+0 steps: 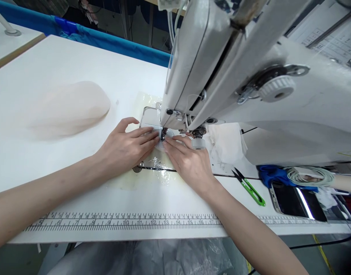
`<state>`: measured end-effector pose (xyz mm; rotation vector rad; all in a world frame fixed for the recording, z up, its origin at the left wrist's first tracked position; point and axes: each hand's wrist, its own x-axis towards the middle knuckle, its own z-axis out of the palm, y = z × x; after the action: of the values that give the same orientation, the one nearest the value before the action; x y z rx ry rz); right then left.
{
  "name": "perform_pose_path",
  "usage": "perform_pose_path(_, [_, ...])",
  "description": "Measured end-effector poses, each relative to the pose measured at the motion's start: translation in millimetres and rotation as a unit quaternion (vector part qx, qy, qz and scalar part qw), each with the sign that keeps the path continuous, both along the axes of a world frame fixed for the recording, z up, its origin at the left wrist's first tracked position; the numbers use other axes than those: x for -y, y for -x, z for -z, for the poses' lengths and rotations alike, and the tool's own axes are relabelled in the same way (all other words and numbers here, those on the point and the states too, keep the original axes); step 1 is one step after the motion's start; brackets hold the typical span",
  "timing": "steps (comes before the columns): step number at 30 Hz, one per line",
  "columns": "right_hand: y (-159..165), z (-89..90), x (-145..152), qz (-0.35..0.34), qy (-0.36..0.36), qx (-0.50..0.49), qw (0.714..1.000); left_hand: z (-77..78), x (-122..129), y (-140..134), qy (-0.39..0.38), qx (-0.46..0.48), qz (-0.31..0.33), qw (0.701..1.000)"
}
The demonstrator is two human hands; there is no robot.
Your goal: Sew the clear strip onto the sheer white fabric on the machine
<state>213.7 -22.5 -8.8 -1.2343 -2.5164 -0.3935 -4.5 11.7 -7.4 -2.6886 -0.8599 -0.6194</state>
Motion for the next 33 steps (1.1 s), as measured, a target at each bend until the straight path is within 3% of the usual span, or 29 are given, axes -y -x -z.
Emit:
perform_pose_path(6, [0,-4.0,2,0.001,0.003,-0.015,1.0,-2.1,3,1,0.012,-0.006,-0.029,0.999])
perform_pose_path(12, [4,-11.5,9,-0.015,-0.034,-0.053,0.998,-17.1,8,6,-0.081,0.026,-0.012,0.996])
perform_pose_path(17, [9,-9.3,13,-0.053,0.015,-0.055,0.997,-13.9,2,5,0.005,0.03,0.037,0.999])
perform_pose_path(21, [9,-8.7,13,-0.019,0.037,-0.071,0.997,-7.5,-1,2,0.05,0.036,0.068,0.996])
perform_pose_path(28, [7,-11.7,10,0.009,0.087,-0.078,0.993,-5.1,2,-1,0.043,-0.009,0.059,0.997])
perform_pose_path(33, [5,-11.0,11,0.017,0.08,-0.053,0.995,-6.8,4,2,0.036,-0.026,0.057,0.997])
